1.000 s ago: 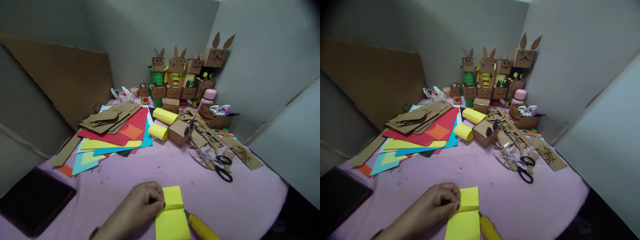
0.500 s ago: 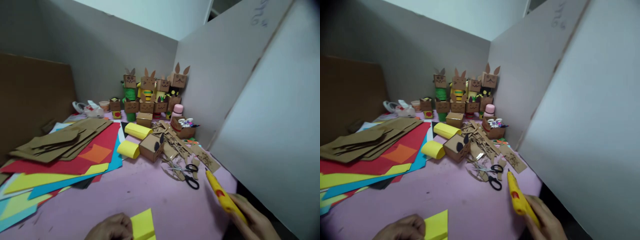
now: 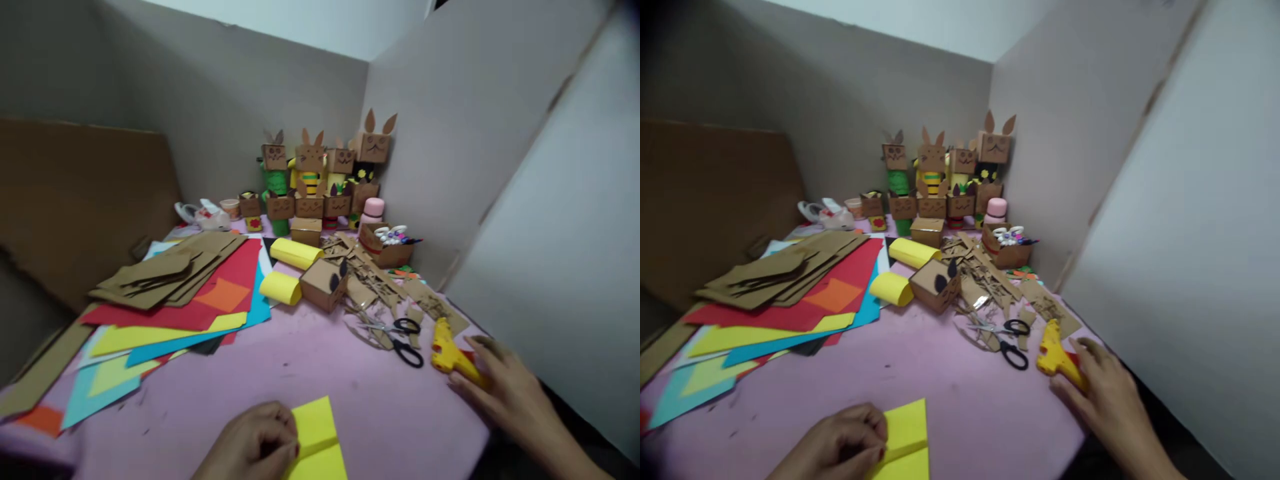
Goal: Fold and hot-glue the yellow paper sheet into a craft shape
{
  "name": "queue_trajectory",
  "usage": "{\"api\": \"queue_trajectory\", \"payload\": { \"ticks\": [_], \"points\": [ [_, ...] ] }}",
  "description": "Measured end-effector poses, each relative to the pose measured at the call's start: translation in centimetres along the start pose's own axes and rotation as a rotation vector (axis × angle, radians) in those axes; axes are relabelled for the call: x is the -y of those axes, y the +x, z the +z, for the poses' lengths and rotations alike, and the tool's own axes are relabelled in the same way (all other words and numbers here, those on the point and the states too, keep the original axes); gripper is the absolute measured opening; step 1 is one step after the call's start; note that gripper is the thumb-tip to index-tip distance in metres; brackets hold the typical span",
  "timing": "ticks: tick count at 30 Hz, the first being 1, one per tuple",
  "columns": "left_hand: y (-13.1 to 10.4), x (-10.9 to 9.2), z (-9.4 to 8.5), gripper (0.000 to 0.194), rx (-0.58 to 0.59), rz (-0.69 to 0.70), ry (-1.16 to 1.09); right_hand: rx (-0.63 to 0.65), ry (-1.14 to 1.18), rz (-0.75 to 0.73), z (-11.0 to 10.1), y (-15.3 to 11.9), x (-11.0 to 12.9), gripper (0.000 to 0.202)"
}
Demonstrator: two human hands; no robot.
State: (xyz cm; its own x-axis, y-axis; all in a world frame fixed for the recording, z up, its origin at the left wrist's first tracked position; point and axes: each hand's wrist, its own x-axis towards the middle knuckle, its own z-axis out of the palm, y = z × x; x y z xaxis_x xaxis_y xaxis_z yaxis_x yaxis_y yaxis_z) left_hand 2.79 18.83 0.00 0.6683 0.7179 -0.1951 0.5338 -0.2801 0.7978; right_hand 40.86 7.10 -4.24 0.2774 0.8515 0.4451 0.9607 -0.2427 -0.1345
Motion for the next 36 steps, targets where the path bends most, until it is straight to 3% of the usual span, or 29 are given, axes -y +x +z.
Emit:
{"api": "queue_trajectory", "payload": {
  "ticks": [3,5,8,11,14,17,36],
  "points": [
    [-0.4,-0.8,0.1,0.021,-0.018,-0.002,-0.033,-0.104,0.234,-0.074,-1.5,-0.5,4.3,0.039],
    [-0.6,-0.8,0.1,0.02,-0.01,-0.006,-0.034,0.086,0.48,-0.196,-2.5,-0.5,8.4,0.025],
    [-0.8,-0.6,0.1,0.019,0.005,0.011,-0.044,0.382,0.815,-0.322,-2.9,0.0,14.2,0.025],
    [-0.9,-0.3,0.1,0.026,-0.013,0.044,-0.046,0.53,0.939,-0.335,-2.1,0.8,17.4,0.024],
    [-0.9,-0.1,0.3,0.029,-0.047,0.042,-0.02,0.598,0.916,-0.277,-1.0,1.2,18.5,0.02],
    [-0.7,0.0,0.6,0.02,-0.063,0.036,-0.018,0.617,0.834,-0.239,-0.3,1.2,19.1,0.014],
    [-1.0,-0.4,1.4,0.015,-0.121,0.036,0.114,0.525,0.654,-0.23,0.7,-0.5,20.3,0.014]
  ]
}}
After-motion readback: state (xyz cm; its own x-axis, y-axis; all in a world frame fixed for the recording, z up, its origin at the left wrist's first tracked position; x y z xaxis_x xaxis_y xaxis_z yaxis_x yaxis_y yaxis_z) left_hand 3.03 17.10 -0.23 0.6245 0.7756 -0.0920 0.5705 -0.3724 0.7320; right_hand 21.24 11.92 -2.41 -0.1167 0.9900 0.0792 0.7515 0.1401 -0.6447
